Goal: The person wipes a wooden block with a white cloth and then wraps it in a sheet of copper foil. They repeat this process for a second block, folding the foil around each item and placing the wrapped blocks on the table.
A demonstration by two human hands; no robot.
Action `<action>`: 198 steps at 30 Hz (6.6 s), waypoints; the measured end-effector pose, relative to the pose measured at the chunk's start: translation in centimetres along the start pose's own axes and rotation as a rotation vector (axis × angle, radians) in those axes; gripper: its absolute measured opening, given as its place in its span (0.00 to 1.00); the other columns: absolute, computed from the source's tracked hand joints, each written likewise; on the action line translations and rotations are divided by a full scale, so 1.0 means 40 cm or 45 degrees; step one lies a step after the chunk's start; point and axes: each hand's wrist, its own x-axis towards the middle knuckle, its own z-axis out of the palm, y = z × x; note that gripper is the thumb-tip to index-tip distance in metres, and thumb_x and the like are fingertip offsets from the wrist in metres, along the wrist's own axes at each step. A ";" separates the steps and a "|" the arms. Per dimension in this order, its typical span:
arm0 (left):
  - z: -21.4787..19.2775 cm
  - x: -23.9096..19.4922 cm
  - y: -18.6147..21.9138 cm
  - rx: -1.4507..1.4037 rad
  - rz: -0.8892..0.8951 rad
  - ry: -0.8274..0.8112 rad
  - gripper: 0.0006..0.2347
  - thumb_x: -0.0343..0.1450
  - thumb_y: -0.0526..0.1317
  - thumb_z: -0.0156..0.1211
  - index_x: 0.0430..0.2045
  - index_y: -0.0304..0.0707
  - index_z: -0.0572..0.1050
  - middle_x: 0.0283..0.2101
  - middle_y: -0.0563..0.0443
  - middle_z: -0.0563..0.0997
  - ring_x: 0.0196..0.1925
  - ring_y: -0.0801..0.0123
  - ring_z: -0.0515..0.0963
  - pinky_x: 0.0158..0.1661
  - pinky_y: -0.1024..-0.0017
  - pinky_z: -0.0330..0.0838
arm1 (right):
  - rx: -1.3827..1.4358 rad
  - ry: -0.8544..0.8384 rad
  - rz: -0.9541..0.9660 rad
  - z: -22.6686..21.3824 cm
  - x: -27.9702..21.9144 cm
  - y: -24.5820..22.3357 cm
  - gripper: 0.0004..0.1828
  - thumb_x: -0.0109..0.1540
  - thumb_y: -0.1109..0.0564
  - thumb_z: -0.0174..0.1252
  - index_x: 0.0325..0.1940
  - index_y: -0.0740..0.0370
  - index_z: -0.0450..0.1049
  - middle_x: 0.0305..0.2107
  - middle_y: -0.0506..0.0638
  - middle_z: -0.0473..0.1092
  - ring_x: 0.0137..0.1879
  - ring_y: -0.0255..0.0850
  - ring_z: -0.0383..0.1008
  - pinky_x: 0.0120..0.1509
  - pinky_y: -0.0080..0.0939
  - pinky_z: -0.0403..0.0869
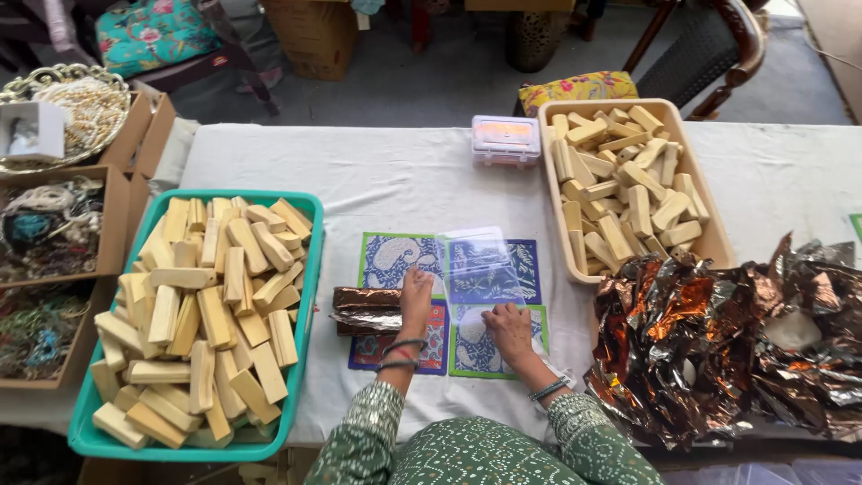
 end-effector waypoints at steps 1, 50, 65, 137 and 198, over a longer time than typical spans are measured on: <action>-0.018 -0.025 -0.026 -0.110 -0.004 -0.019 0.21 0.76 0.41 0.58 0.62 0.30 0.66 0.58 0.43 0.78 0.59 0.65 0.77 0.59 0.68 0.71 | -0.035 -0.006 0.023 0.001 0.005 -0.008 0.07 0.60 0.50 0.62 0.41 0.41 0.82 0.33 0.41 0.73 0.46 0.41 0.71 0.48 0.51 0.63; -0.519 -0.204 0.109 -0.224 -0.291 0.093 0.15 0.74 0.38 0.55 0.54 0.31 0.70 0.35 0.48 0.84 0.32 0.74 0.81 0.33 0.76 0.76 | 0.156 -0.548 -0.188 0.126 0.383 -0.426 0.22 0.60 0.48 0.64 0.56 0.55 0.72 0.46 0.52 0.66 0.56 0.48 0.67 0.58 0.56 0.67; -0.503 -0.179 0.075 -0.127 -0.262 -0.011 0.11 0.75 0.41 0.55 0.47 0.33 0.76 0.36 0.51 0.84 0.33 0.76 0.81 0.35 0.77 0.75 | 0.145 0.096 -0.363 0.075 0.321 -0.414 0.18 0.57 0.54 0.64 0.51 0.55 0.74 0.45 0.49 0.68 0.53 0.46 0.68 0.56 0.49 0.65; 0.018 -0.150 0.260 -1.348 -0.277 -0.470 0.27 0.73 0.40 0.60 0.67 0.54 0.58 0.61 0.45 0.75 0.64 0.60 0.73 0.64 0.56 0.64 | 2.528 -0.404 0.895 -0.122 0.045 -0.075 0.28 0.61 0.51 0.62 0.65 0.61 0.69 0.49 0.53 0.74 0.52 0.42 0.77 0.53 0.49 0.80; 0.089 -0.130 0.078 -0.358 -0.408 -0.255 0.13 0.65 0.39 0.74 0.40 0.40 0.78 0.41 0.54 0.84 0.43 0.67 0.84 0.45 0.65 0.82 | 1.315 -0.850 0.348 -0.224 0.225 0.131 0.24 0.62 0.48 0.61 0.60 0.58 0.75 0.44 0.51 0.78 0.45 0.40 0.78 0.43 0.41 0.78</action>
